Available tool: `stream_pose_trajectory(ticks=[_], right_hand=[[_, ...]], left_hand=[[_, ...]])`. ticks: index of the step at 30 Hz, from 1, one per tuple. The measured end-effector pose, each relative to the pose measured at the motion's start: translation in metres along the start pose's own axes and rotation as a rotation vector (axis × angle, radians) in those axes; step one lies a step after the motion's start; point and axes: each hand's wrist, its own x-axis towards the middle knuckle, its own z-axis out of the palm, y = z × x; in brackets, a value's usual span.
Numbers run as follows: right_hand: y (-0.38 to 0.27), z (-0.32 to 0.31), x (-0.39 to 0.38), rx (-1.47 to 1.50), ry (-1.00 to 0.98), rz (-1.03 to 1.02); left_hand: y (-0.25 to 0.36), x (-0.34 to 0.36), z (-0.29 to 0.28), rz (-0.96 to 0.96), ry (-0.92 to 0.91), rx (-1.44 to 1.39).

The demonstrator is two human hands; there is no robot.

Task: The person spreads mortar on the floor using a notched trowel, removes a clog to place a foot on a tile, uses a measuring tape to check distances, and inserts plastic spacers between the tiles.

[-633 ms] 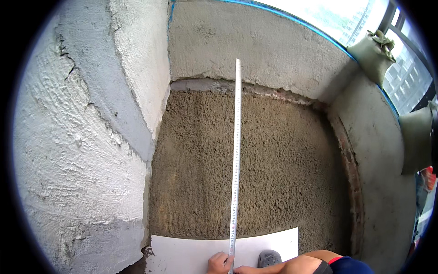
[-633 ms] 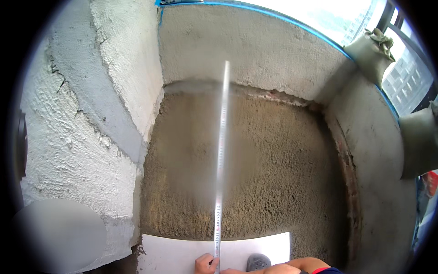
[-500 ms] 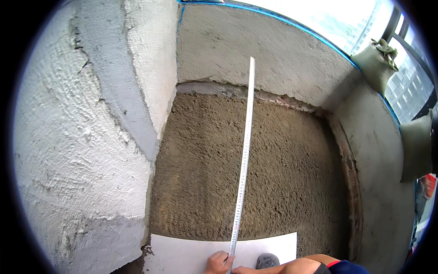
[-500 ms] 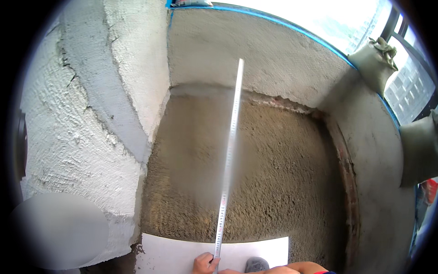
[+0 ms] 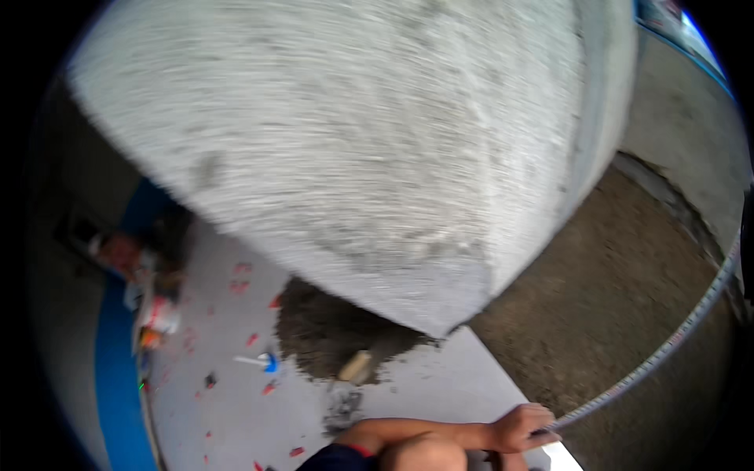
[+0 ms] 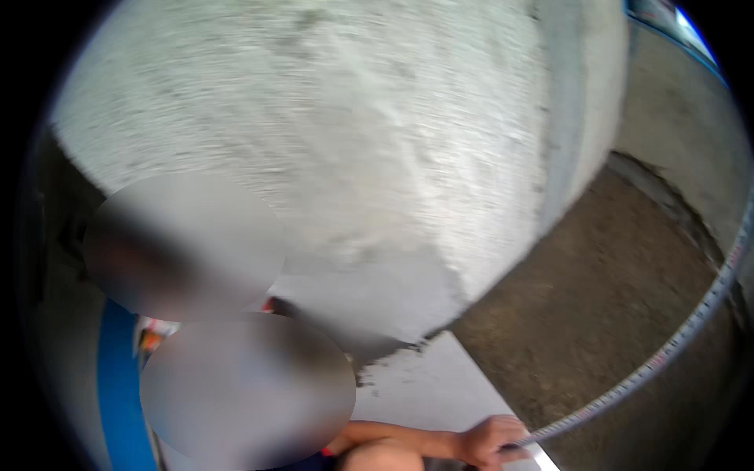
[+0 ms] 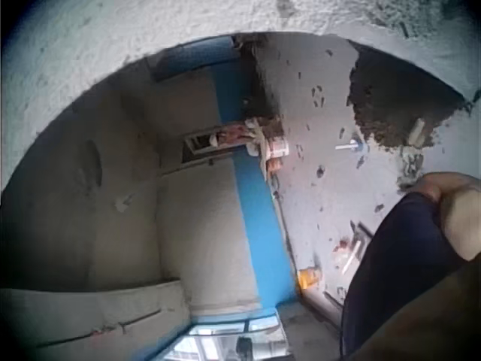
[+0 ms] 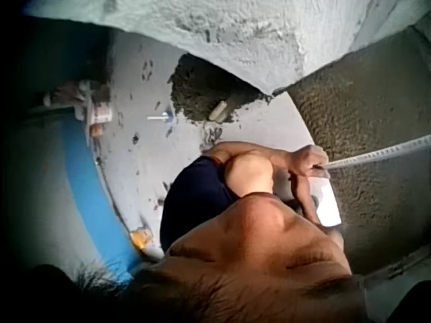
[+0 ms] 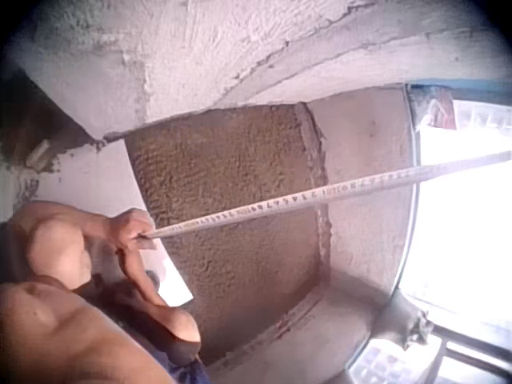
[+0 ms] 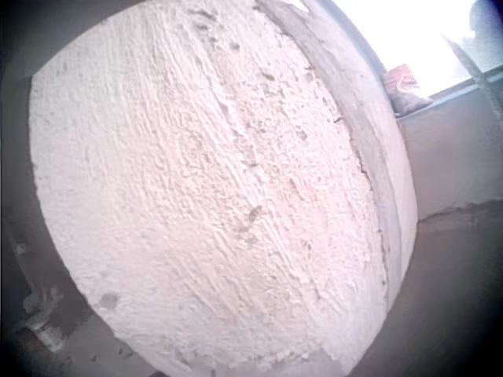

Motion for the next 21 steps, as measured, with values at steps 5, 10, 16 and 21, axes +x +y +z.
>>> stream_pose_trajectory(ticks=[5,10,16,21], right_hand=[[-0.023,-0.002,0.011,0.021,-0.003,0.075],[0.007,-0.01,0.053,-0.106,0.229,-0.159],[-0.009,-0.088,0.042,-0.101,0.268,-0.042],[-0.004,-0.112,0.042,0.073,0.591,-0.093]], left_hand=[[0.032,-0.005,-0.045,0.135,0.143,0.125],[0.031,-0.005,-0.075,0.186,0.029,0.257],[0.042,0.009,-0.076,0.36,0.127,0.514],[0.053,0.002,-0.078,0.321,0.045,0.601]])
